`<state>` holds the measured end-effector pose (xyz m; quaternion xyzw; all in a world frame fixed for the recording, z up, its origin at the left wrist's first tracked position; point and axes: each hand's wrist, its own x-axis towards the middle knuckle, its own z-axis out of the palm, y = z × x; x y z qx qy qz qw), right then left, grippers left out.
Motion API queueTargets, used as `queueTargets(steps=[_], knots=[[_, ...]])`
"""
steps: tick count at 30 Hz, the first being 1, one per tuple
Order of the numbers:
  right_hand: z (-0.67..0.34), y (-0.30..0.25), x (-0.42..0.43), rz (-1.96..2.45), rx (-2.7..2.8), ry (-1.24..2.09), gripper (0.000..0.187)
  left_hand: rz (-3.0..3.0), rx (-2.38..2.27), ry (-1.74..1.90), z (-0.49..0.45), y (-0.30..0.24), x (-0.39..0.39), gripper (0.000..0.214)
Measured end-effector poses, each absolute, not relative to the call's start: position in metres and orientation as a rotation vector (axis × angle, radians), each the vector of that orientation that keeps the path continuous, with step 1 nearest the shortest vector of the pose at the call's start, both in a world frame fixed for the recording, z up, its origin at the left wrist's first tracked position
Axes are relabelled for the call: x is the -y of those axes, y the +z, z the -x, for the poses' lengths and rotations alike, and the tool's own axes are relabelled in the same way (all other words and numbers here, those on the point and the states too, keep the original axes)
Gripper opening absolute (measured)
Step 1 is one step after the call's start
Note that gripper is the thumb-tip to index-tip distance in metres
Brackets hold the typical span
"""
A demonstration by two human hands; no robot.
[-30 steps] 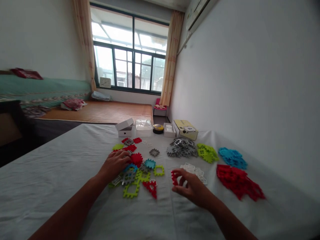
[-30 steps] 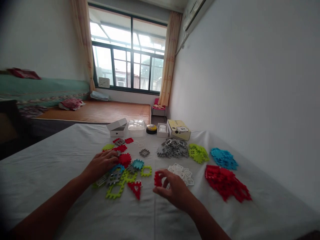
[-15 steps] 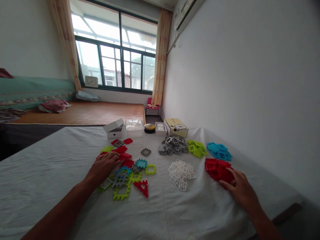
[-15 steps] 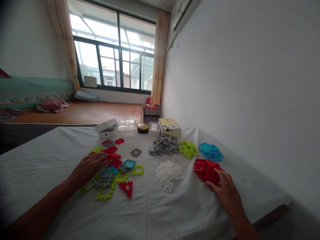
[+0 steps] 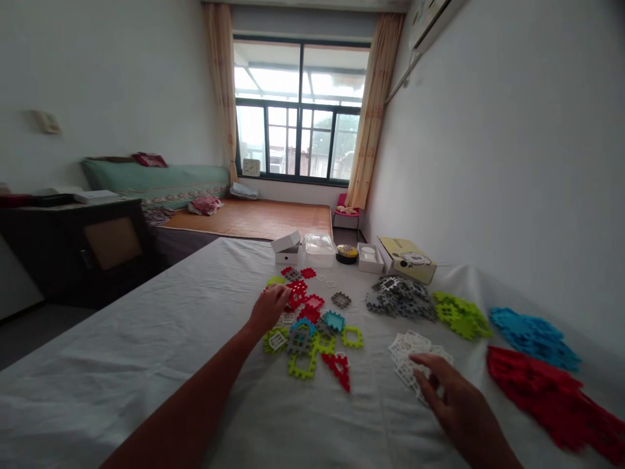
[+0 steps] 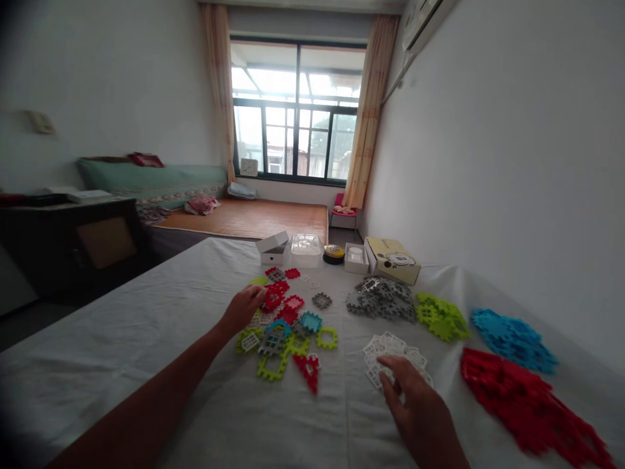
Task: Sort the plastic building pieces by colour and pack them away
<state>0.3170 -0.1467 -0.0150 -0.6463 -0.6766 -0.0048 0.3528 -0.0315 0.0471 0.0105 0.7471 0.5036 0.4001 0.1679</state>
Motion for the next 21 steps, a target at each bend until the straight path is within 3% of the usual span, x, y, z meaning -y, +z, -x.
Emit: queueTargets(steps=[6, 11, 17, 21], knots=[[-0.243, 0.006, 0.125, 1.517, 1.882, 0.227, 0.032, -1.820, -0.835, 0.742, 0.009, 0.014, -0.023, 0.041], [-0.204, 0.005, 0.100, 1.417, 1.965, 0.082, 0.065, -1.893, -0.540, 0.719, -0.018, 0.020, 0.011, 0.039], [-0.191, 0.004, 0.099, 1.371, 2.033, -0.056, 0.052, -1.951, -0.448, 0.678, -0.024, 0.013, 0.019, 0.035], [-0.227, 0.002, 0.113, 1.409, 1.934, -0.044, 0.060, -1.847, -0.453, 0.595, -0.020, 0.014, 0.016, 0.035]])
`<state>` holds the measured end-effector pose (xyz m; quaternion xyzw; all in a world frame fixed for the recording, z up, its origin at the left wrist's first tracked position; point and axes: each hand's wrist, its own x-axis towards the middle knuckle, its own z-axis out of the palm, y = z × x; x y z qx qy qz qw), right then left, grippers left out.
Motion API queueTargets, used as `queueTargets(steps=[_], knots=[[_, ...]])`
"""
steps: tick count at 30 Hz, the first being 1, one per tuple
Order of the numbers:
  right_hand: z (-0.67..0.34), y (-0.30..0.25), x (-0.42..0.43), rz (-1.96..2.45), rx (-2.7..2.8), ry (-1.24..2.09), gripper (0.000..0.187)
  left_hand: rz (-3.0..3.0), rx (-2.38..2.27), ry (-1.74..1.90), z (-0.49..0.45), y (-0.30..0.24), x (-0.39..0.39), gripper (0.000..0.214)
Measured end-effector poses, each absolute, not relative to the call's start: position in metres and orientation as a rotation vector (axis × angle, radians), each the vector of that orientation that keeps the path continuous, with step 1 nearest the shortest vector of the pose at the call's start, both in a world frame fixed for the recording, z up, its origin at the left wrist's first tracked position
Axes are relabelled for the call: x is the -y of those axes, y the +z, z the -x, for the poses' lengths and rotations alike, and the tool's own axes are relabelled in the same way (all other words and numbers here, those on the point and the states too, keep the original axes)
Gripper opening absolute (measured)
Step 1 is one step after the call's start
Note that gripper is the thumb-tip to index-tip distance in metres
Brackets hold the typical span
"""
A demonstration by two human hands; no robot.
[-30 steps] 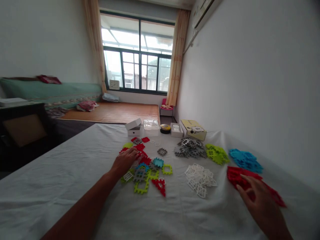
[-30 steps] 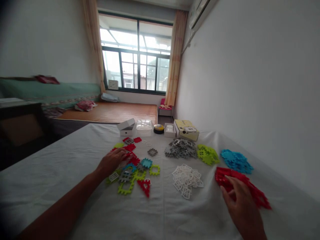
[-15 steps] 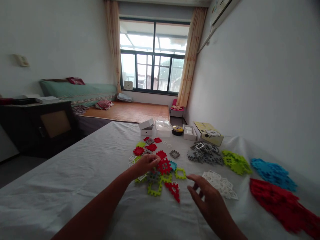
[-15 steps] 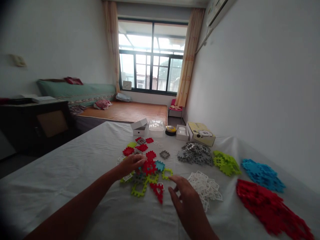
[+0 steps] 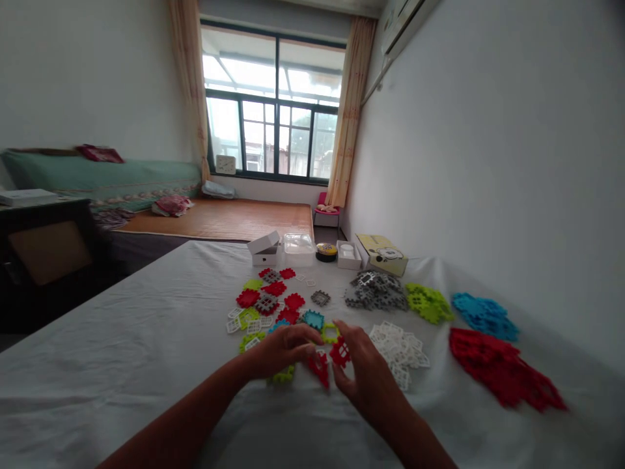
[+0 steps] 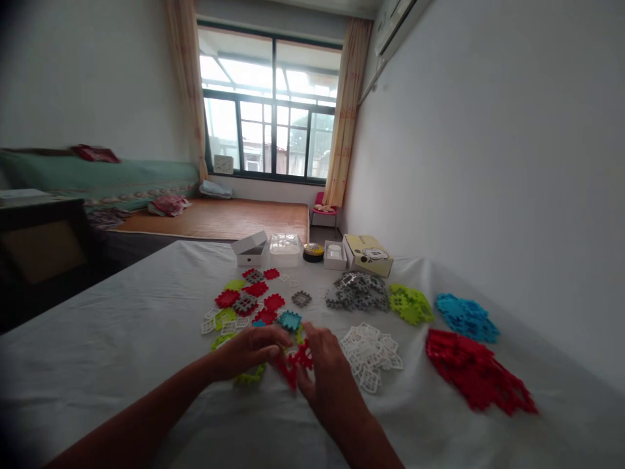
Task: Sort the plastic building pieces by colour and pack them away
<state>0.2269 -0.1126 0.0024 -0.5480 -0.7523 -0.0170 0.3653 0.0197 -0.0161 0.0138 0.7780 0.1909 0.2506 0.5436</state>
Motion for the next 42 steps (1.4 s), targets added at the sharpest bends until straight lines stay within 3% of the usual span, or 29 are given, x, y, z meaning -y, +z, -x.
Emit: queueTargets(steps=[5, 10, 15, 20, 23, 30, 35, 42], knots=[[-0.352, -0.008, 0.146, 1.701, 1.550, -0.119, 0.050, -1.780, -0.711, 0.708, -0.008, 0.018, -0.002, 0.038], [-0.489, -0.015, 0.205, 1.983, 1.163, -0.486, 0.048, -1.838, -0.788, 0.761, -0.005, 0.013, -0.015, 0.038], [-0.536, -0.031, 0.231, 2.061, 1.180, -0.420, 0.038, -1.870, -0.887, 0.835, -0.005, 0.012, -0.018, 0.042], [-0.495, -0.006, 0.203, 1.962, 1.264, -0.523, 0.038, -1.739, -0.981, 1.125, 0.008, 0.016, -0.032, 0.046], [-0.430, 0.016, 0.166, 1.763, 1.527, -0.399, 0.034, -1.781, -1.014, 1.199, 0.020, 0.010, -0.044, 0.042], [-0.256, 0.033, 0.079, 1.337, 2.273, 0.098, 0.030, -2.526, -1.017, 0.881, 0.028, -0.010, -0.043, 0.028], [-0.202, 0.025, 0.003, 1.470, 2.382, 0.095, 0.031, -2.798, -0.921, 0.633, 0.024, -0.004, -0.031, 0.028], [-0.178, 0.000, -0.067, 1.724, 2.283, 0.128, 0.029, -2.730, -1.203, 0.641, 0.025, -0.008, -0.032, 0.021]])
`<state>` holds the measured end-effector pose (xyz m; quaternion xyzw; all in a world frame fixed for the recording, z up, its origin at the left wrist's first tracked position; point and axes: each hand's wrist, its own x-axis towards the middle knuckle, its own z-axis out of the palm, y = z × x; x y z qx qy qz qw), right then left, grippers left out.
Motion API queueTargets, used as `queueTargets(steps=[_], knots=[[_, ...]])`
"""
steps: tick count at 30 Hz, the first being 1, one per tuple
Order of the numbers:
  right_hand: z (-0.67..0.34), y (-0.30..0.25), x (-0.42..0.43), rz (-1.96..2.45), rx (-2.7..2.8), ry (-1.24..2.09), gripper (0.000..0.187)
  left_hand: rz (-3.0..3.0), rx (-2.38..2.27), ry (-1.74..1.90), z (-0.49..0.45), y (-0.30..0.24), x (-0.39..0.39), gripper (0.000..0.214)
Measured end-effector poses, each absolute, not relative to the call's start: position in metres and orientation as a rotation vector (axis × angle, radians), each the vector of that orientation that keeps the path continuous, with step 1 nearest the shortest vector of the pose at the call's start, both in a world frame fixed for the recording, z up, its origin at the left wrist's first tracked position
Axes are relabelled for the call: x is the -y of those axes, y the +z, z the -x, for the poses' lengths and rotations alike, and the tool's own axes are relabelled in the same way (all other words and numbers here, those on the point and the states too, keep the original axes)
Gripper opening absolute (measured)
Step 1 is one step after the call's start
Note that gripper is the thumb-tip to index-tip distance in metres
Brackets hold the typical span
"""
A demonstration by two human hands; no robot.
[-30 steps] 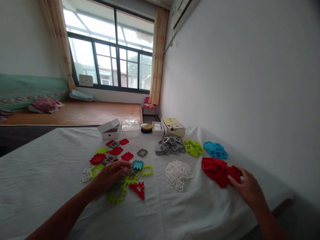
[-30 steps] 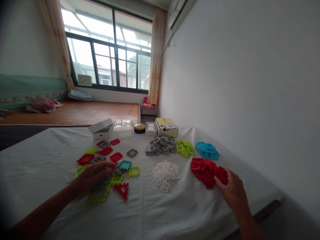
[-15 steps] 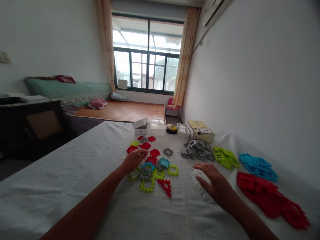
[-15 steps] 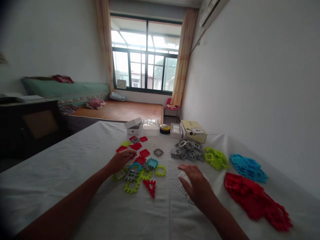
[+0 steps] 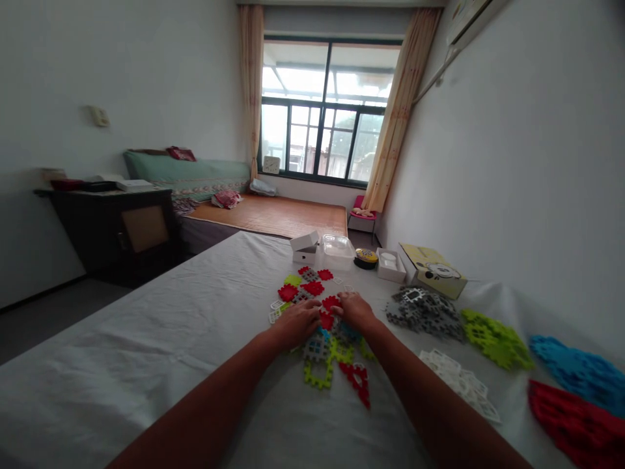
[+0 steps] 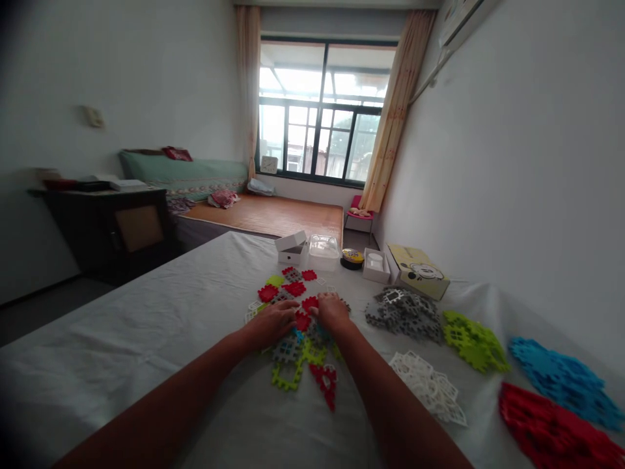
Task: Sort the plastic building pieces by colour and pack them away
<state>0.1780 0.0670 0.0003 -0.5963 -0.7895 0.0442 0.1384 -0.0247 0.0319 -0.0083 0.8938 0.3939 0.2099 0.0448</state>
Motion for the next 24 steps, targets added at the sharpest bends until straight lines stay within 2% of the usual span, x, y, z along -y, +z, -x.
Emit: queueTargets(steps=[5, 7, 11, 15, 18, 24], knots=[[-0.173, -0.005, -0.078, 1.716, 2.221, 0.192, 0.037, -2.648, -1.287, 0.583, 0.024, -0.005, -0.032, 0.011], [-0.172, -0.002, -0.077, 1.687, 2.194, 0.195, 0.034, -2.644, -1.317, 0.532, 0.024, -0.002, -0.030, 0.019], [-0.172, 0.015, -0.065, 1.615, 2.134, 0.172, 0.012, -2.653, -1.313, 0.471, 0.024, -0.001, -0.030, 0.030], [-0.183, 0.032, -0.039, 1.548, 2.104, 0.157, 0.006, -2.591, -1.257, 0.580, 0.025, -0.006, -0.034, 0.050], [-0.192, 0.036, -0.010, 1.521, 2.224, 0.124, 0.011, -2.522, -1.210, 0.690, 0.025, -0.008, -0.036, 0.058], [-0.197, 0.025, 0.027, 1.466, 2.564, -0.019, 0.020, -2.458, -1.168, 0.821, 0.021, -0.001, -0.035, 0.018]])
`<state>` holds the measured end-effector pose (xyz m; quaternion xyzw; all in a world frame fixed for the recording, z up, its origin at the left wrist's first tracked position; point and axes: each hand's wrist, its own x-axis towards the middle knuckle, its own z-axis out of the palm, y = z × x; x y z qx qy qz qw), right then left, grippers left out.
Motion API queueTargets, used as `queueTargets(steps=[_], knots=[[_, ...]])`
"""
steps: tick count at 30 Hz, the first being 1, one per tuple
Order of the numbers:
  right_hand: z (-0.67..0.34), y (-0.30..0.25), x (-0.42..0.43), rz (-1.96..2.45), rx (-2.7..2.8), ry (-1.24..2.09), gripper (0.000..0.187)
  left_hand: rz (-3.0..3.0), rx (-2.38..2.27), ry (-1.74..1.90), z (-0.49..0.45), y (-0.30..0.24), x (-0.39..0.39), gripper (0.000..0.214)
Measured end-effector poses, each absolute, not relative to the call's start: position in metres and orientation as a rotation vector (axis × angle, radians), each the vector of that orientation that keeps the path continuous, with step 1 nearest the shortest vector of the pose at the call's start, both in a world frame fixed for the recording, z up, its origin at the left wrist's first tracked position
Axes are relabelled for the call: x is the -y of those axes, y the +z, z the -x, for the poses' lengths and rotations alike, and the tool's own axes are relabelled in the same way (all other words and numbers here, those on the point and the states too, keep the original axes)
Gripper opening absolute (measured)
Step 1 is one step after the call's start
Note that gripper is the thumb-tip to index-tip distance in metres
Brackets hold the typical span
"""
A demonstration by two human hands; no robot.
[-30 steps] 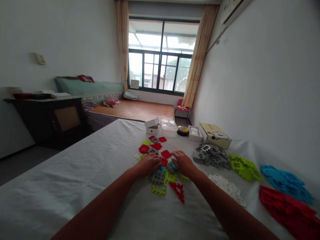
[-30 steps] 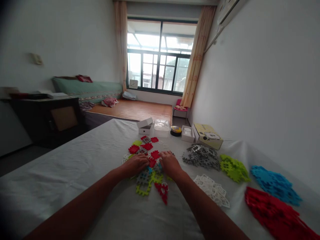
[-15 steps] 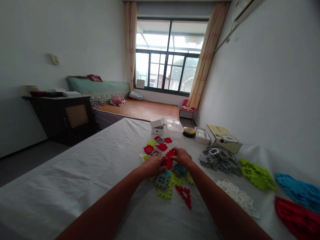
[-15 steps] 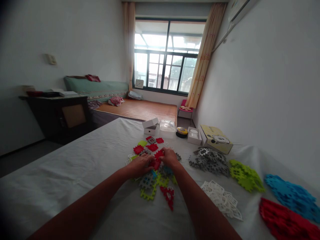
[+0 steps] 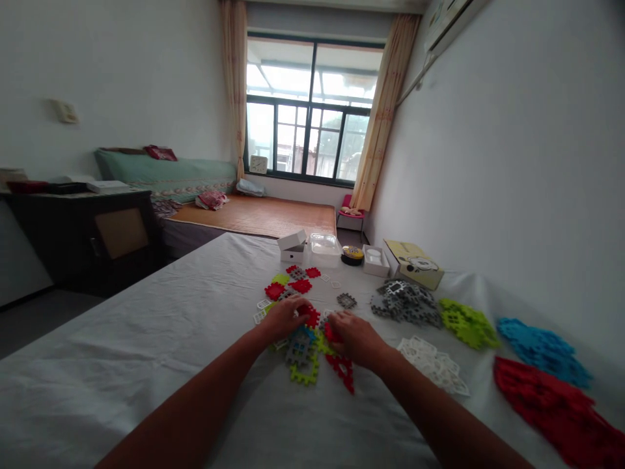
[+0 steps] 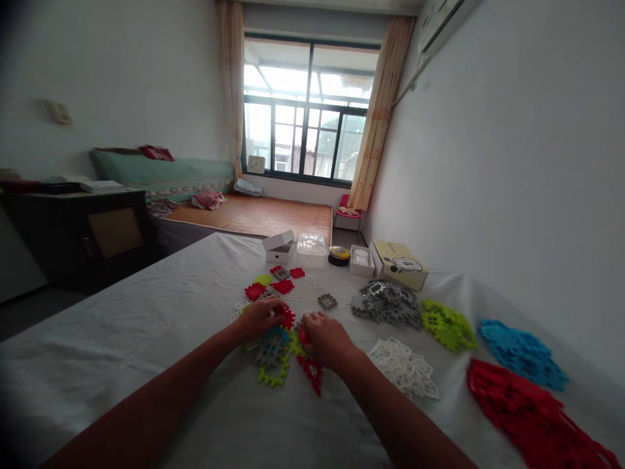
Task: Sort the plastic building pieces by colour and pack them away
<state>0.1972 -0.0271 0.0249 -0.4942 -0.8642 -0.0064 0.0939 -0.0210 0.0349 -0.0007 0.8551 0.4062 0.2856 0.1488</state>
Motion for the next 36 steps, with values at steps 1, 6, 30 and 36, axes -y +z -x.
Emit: queueTargets(steps=[1, 6, 30, 36], knots=[[-0.198, 0.024, 0.028, 1.455, 2.578, 0.011, 0.021, -2.454, -1.163, 0.855, 0.020, 0.000, -0.035, 0.016], [-0.200, 0.030, 0.029, 1.412, 2.612, 0.129, 0.024, -2.410, -1.160, 1.010, 0.021, 0.001, -0.037, 0.020], [-0.492, -0.014, 0.199, 1.987, 1.154, -0.606, 0.043, -2.526, -1.018, 1.211, 0.016, -0.003, -0.051, 0.035], [-0.331, 0.030, 0.132, 1.598, 1.629, -0.060, 0.031, -2.628, -0.836, 1.215, 0.004, 0.007, -0.023, 0.027]])
